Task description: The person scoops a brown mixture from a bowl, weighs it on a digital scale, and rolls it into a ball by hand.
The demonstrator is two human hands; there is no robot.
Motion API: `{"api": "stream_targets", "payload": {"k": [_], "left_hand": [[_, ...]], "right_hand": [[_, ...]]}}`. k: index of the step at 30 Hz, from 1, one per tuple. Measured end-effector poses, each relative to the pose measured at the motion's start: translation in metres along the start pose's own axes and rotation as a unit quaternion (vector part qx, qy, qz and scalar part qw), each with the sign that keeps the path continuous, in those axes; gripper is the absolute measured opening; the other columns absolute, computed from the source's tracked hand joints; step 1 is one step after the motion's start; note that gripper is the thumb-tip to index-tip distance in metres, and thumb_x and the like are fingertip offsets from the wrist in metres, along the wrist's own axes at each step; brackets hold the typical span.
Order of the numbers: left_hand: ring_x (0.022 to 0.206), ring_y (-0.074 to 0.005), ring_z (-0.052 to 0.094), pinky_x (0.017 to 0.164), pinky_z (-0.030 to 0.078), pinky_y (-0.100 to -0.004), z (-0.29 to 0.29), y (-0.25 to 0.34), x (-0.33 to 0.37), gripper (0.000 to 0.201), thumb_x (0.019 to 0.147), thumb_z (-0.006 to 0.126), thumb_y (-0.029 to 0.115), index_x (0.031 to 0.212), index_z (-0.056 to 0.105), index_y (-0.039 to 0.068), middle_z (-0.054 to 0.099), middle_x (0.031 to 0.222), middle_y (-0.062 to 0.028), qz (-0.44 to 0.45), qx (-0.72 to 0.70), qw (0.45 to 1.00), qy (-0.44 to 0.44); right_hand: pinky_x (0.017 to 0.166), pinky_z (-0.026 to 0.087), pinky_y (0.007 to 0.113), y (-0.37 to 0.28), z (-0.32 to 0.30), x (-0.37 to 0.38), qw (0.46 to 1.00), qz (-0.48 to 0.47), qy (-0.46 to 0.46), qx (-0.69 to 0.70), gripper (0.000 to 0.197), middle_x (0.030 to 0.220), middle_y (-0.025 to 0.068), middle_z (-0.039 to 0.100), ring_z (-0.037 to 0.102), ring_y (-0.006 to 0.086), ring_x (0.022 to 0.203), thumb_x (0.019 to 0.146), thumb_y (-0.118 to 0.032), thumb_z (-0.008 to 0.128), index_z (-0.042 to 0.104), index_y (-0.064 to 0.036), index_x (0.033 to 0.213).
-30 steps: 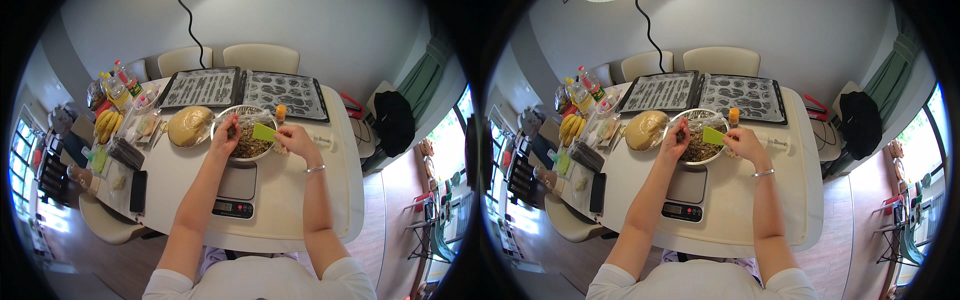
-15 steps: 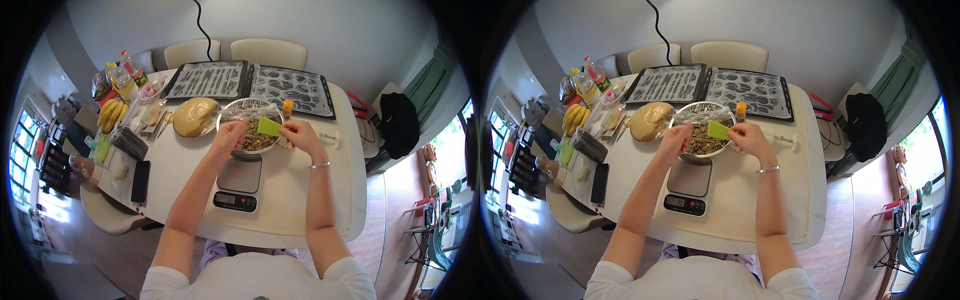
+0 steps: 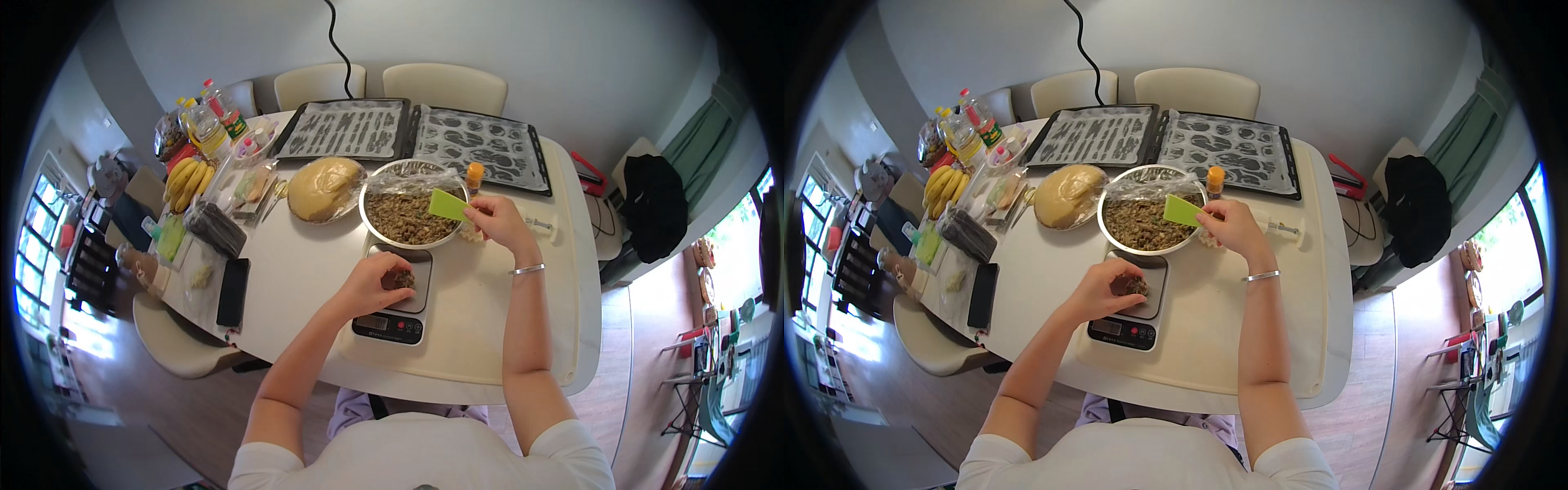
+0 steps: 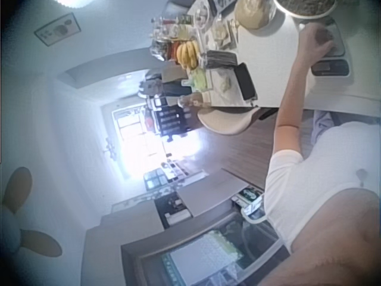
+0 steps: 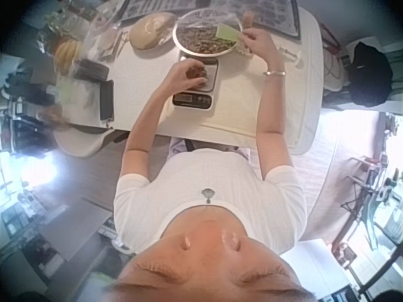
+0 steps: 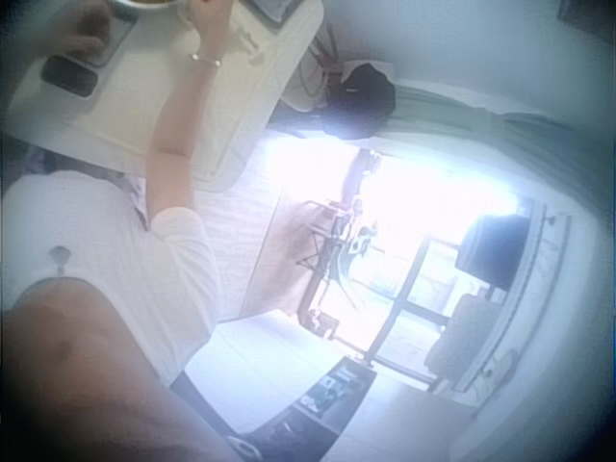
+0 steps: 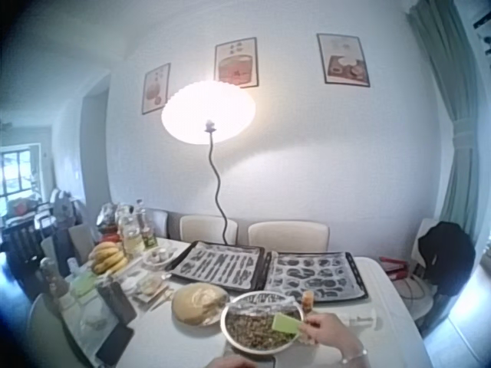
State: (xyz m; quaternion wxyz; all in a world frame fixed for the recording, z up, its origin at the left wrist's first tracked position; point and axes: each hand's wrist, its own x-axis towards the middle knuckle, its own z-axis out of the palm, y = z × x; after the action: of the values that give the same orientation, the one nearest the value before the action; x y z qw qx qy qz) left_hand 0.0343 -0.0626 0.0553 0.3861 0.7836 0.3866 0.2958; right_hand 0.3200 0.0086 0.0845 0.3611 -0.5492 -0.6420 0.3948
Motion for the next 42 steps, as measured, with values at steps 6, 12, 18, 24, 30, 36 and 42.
{"api": "stream_targets", "payload": {"k": [6,12,18,24,30,36,42], "left_hand": [[0.093,-0.0245,0.054,0.083,0.045,-0.0341,0.000,-0.019,-0.002,0.035,0.071,0.080,0.019,0.102,0.069,0.007,0.061,0.095,-0.0060,0.108,0.141,0.981,0.079],[0.095,-0.0209,0.054,0.079,0.046,-0.0322,-0.002,-0.016,-0.004,0.032,0.075,0.079,0.018,0.103,0.070,0.007,0.060,0.097,-0.0055,0.120,0.125,0.979,0.111],[0.080,-0.0158,0.060,0.071,0.046,-0.0274,-0.029,-0.010,0.017,0.020,0.085,0.071,0.016,0.100,0.070,0.002,0.065,0.087,-0.0069,0.108,0.008,0.972,0.208],[0.077,-0.0126,0.060,0.069,0.046,-0.0247,-0.034,-0.034,0.066,0.019,0.094,0.061,0.016,0.100,0.070,0.000,0.063,0.084,-0.0064,0.113,-0.080,0.951,0.276],[0.085,-0.0146,0.059,0.074,0.046,-0.0264,-0.029,-0.057,0.084,0.025,0.098,0.053,0.019,0.103,0.066,-0.001,0.061,0.088,-0.0071,0.136,-0.102,0.945,0.279],[0.102,-0.0237,0.059,0.091,0.043,-0.0316,-0.035,-0.068,0.092,0.046,0.104,0.035,0.033,0.107,0.065,-0.002,0.064,0.106,-0.0125,0.146,-0.049,0.947,0.281],[0.110,-0.0331,0.058,0.099,0.040,-0.0425,-0.025,-0.070,0.096,0.041,0.102,0.040,0.036,0.107,0.066,0.003,0.064,0.110,-0.0149,0.163,0.032,0.943,0.289]], "right_hand": [[0.045,0.042,0.024,-0.001,0.001,0.000,1.000,0.006,-0.020,-0.002,0.019,0.063,0.0014,0.060,0.053,0.0069,0.050,0.090,-0.020,0.064,0.068,-0.0007,0.091],[0.045,0.043,0.023,-0.002,0.001,-0.001,1.000,0.010,-0.010,0.002,0.019,0.064,0.0013,0.061,0.054,0.0065,0.052,0.090,-0.019,0.064,0.068,-0.0013,0.091],[0.045,0.043,0.022,0.002,-0.003,0.000,1.000,-0.013,-0.015,0.003,0.018,0.065,0.0007,0.061,0.054,0.0055,0.053,0.092,-0.019,0.063,0.067,-0.0016,0.093],[0.052,0.045,0.020,-0.013,0.007,0.000,0.994,-0.060,-0.001,0.087,0.015,0.071,-0.0004,0.061,0.057,0.0045,0.061,0.094,-0.016,0.059,0.063,-0.0020,0.096],[0.066,0.050,0.033,-0.009,0.013,0.012,0.967,-0.106,0.043,-0.227,0.011,0.078,0.0051,0.069,0.067,0.0183,0.074,0.088,-0.018,0.061,0.067,-0.0102,0.093],[0.071,0.050,0.038,-0.047,0.023,0.050,0.855,-0.138,0.020,-0.500,0.011,0.079,0.0051,0.069,0.067,0.0261,0.078,0.082,-0.022,0.062,0.073,-0.0173,0.084],[0.078,0.041,0.038,-0.076,0.038,0.074,0.785,-0.248,-0.039,-0.566,0.026,0.070,0.0040,0.066,0.063,0.0230,0.076,0.074,-0.042,0.073,0.071,-0.0156,0.074]]}}
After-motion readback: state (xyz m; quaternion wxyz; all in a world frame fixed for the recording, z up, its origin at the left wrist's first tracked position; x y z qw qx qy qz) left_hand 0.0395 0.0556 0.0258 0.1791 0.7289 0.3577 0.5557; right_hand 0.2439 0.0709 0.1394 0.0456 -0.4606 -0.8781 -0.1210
